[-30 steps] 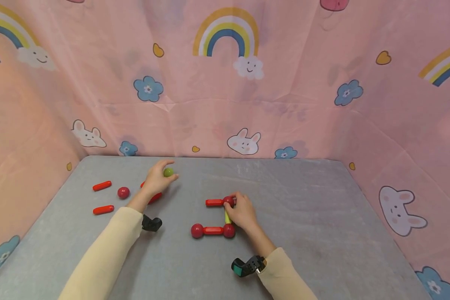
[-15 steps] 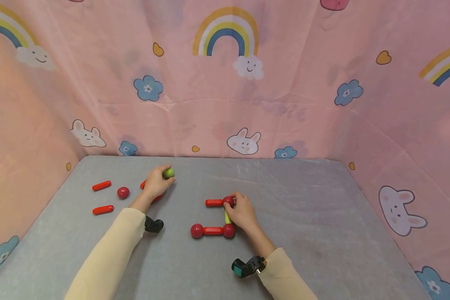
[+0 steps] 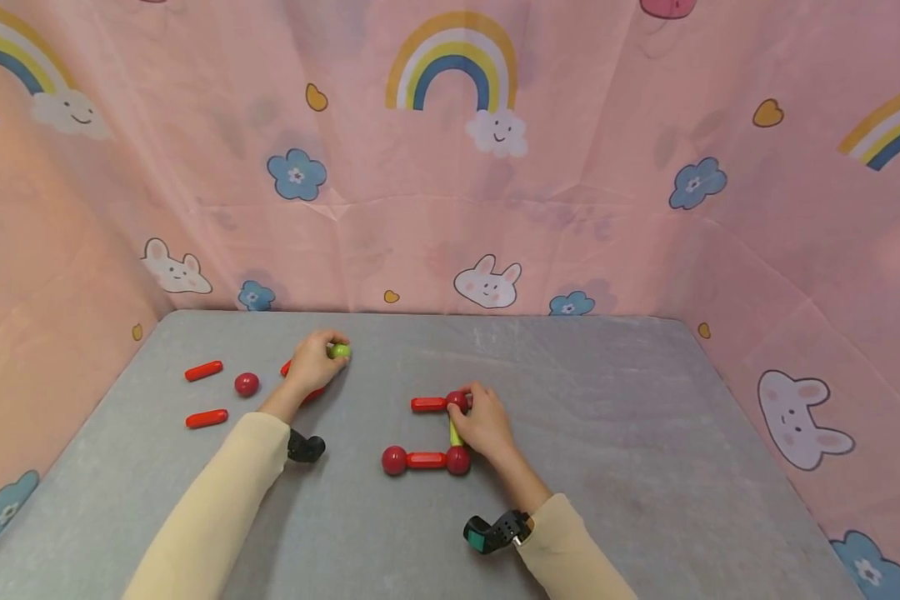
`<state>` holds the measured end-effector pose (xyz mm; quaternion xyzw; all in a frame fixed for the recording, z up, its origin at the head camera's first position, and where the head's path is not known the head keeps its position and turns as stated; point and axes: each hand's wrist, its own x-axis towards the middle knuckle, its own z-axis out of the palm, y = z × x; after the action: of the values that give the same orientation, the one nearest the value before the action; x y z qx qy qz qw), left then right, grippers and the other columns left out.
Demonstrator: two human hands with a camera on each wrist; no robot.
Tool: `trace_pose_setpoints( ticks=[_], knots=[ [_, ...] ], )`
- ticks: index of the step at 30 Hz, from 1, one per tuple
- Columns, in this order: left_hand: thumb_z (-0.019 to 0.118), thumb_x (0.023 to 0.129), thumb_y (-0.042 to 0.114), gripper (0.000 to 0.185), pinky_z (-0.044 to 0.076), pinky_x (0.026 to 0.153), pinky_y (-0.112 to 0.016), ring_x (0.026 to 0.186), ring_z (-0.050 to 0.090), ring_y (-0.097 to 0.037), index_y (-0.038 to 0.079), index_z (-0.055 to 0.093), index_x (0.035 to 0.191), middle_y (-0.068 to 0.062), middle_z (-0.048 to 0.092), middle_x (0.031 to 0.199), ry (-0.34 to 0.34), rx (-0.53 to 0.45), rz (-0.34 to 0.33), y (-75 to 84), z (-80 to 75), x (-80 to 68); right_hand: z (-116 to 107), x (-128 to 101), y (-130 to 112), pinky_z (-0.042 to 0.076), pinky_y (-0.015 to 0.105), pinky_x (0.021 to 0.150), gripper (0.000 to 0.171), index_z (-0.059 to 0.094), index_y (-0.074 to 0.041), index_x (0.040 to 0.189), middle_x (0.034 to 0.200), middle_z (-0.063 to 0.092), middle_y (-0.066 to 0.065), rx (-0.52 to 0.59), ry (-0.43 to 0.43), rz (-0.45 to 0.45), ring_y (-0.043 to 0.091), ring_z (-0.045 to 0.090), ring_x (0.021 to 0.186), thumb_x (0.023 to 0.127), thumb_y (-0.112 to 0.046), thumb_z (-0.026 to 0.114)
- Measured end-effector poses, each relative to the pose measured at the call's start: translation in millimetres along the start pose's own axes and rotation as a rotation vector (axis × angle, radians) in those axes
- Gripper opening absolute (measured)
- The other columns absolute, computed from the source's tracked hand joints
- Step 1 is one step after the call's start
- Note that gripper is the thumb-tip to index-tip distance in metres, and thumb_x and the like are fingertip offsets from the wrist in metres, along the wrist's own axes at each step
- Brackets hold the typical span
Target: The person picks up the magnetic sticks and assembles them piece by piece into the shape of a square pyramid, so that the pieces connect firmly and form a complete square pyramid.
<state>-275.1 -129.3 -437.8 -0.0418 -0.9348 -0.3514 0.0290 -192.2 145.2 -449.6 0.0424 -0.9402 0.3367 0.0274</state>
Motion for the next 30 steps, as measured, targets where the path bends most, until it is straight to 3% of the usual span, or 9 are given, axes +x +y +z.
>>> trace_pose_setpoints(
  ticks=[9, 14, 19, 30],
  knots=[
    [0.065, 0.083, 0.010, 0.033, 0.041, 0.092, -0.043, 0.110, 0.050, -0.030, 0.005, 0.062, 0.115, -0.015, 0.057, 0.118, -0.046, 0.049, 0.105, 8.7, -1.8, -5.5, -1.2, 0.1, -0.7, 0.043, 0.038, 0.068, 0.028, 0.060, 0.001, 0.106, 0.089, 0.058, 0.016, 0.004, -0.001, -0.001, 0.024, 0.052, 0.077, 0.084, -0.017, 0.063],
    [0.067, 0.082, 0.013, 0.035, 0.044, 0.082, -0.038, 0.096, 0.052, -0.026, 0.005, 0.062, 0.117, -0.014, 0.056, 0.112, -0.085, 0.044, 0.158, 13.7, 0.1, -11.8, -1.3, -0.4, -1.3, 0.043, 0.039, 0.070, 0.029, 0.060, 0.001, 0.106, 0.091, 0.058, 0.016, -0.001, -0.001, 0.007, 0.024, 0.052, 0.079, 0.084, -0.018, 0.062],
    [0.068, 0.081, 0.013, 0.031, 0.045, 0.072, -0.032, 0.085, 0.053, -0.021, 0.008, 0.065, 0.112, -0.009, 0.058, 0.101, -0.083, 0.054, 0.219, 18.9, 3.3, -18.7, -1.0, -0.5, -2.1, 0.042, 0.037, 0.070, 0.029, 0.060, 0.000, 0.107, 0.091, 0.059, 0.015, 0.011, -0.006, 0.027, 0.023, 0.052, 0.079, 0.085, -0.019, 0.062],
    [0.072, 0.079, 0.015, 0.028, 0.047, 0.073, -0.031, 0.085, 0.056, -0.019, 0.009, 0.066, 0.105, -0.004, 0.060, 0.099, -0.102, 0.054, 0.310, 27.9, 17.2, -36.0, -1.3, -0.6, -1.7, 0.043, 0.037, 0.069, 0.029, 0.060, 0.000, 0.106, 0.092, 0.058, 0.015, 0.011, -0.005, 0.025, 0.023, 0.052, 0.078, 0.084, -0.018, 0.062]
  ],
)
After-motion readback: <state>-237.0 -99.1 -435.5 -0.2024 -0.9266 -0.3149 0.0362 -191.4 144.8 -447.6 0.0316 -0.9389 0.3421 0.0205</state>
